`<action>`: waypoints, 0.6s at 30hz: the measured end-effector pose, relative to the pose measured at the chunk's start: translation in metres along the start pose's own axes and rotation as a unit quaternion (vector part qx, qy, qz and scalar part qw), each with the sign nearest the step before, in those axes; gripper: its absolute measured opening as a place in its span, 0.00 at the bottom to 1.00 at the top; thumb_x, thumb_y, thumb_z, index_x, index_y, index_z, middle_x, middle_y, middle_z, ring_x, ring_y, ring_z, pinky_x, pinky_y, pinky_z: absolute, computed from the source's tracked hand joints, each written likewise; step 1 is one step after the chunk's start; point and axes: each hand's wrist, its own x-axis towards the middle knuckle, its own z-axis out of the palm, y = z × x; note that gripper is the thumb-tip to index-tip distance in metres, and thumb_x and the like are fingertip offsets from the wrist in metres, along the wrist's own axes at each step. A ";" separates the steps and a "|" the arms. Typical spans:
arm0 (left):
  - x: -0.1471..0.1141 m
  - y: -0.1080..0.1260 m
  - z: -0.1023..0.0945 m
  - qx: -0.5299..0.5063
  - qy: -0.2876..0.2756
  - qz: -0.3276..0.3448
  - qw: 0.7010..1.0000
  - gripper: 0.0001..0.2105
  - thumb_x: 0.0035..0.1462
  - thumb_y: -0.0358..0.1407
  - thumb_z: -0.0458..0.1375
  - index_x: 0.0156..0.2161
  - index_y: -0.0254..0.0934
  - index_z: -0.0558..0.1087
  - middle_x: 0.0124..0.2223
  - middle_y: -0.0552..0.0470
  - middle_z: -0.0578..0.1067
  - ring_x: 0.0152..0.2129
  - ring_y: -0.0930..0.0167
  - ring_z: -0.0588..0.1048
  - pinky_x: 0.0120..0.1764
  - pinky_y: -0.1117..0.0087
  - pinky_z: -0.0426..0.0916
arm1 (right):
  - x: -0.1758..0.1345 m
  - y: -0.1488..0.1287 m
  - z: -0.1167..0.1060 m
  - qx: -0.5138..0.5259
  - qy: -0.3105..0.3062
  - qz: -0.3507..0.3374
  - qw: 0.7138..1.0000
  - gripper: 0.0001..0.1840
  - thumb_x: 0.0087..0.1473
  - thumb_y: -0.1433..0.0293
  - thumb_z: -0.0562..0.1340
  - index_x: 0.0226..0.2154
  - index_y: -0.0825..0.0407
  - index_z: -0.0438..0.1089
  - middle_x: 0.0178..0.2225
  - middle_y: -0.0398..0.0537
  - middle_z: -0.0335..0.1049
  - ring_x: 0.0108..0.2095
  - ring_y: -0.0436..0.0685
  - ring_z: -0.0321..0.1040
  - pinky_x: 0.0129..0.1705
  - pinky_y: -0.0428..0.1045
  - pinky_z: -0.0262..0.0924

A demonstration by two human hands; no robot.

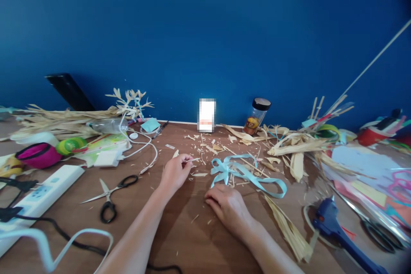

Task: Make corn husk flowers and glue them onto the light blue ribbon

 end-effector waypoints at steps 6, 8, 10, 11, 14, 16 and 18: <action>-0.004 0.007 0.003 -0.009 -0.051 0.038 0.998 0.12 0.51 0.38 0.49 0.34 0.40 0.75 0.33 0.52 0.78 0.28 0.69 0.73 0.32 0.72 0.63 | 0.001 0.002 0.000 -0.014 -0.013 -0.009 1.000 0.07 0.55 0.71 0.55 0.32 0.49 0.69 0.32 0.45 0.67 0.34 0.51 0.63 0.36 0.44 0.55; -0.004 0.008 0.003 -0.007 -0.077 0.056 0.995 0.12 0.50 0.37 0.50 0.33 0.40 0.76 0.32 0.51 0.78 0.28 0.69 0.74 0.33 0.71 0.63 | 0.000 0.002 0.000 -0.018 -0.010 -0.003 1.000 0.08 0.55 0.71 0.55 0.33 0.48 0.70 0.32 0.45 0.67 0.34 0.51 0.63 0.37 0.44 0.55; -0.004 0.009 0.003 -0.003 -0.095 0.069 0.993 0.12 0.48 0.35 0.51 0.32 0.39 0.76 0.33 0.50 0.78 0.30 0.67 0.74 0.34 0.70 0.63 | 0.000 0.003 0.001 -0.019 -0.003 0.005 1.000 0.08 0.54 0.70 0.55 0.34 0.48 0.70 0.32 0.46 0.67 0.35 0.52 0.64 0.38 0.45 0.55; -0.005 0.009 0.002 -0.001 -0.102 0.074 0.992 0.11 0.48 0.35 0.51 0.32 0.39 0.77 0.34 0.49 0.78 0.31 0.66 0.74 0.35 0.70 0.62 | 0.000 0.004 0.001 -0.018 0.000 0.008 1.000 0.08 0.54 0.70 0.55 0.34 0.48 0.70 0.33 0.46 0.67 0.35 0.52 0.64 0.38 0.45 0.56; -0.007 0.010 0.001 -0.004 -0.133 0.087 0.987 0.11 0.47 0.34 0.51 0.31 0.39 0.77 0.32 0.49 0.78 0.29 0.67 0.74 0.32 0.71 0.62 | 0.000 0.005 0.001 -0.012 0.005 0.012 1.000 0.07 0.53 0.71 0.56 0.34 0.49 0.70 0.33 0.46 0.66 0.35 0.52 0.64 0.38 0.45 0.56; -0.009 0.011 0.000 -0.017 -0.163 0.089 0.982 0.11 0.47 0.34 0.51 0.29 0.39 0.77 0.29 0.51 0.78 0.26 0.68 0.74 0.29 0.72 0.62 | 0.000 0.005 0.000 -0.004 0.010 0.011 1.000 0.07 0.53 0.71 0.56 0.34 0.49 0.69 0.33 0.46 0.66 0.35 0.52 0.64 0.37 0.45 0.56; -0.010 0.011 0.000 -0.046 -0.180 0.073 0.980 0.10 0.46 0.34 0.51 0.29 0.38 0.76 0.27 0.51 0.78 0.24 0.69 0.73 0.28 0.73 0.62 | 0.000 0.005 0.000 0.003 0.017 0.015 1.000 0.07 0.54 0.71 0.55 0.34 0.49 0.69 0.33 0.46 0.66 0.35 0.52 0.64 0.37 0.45 0.57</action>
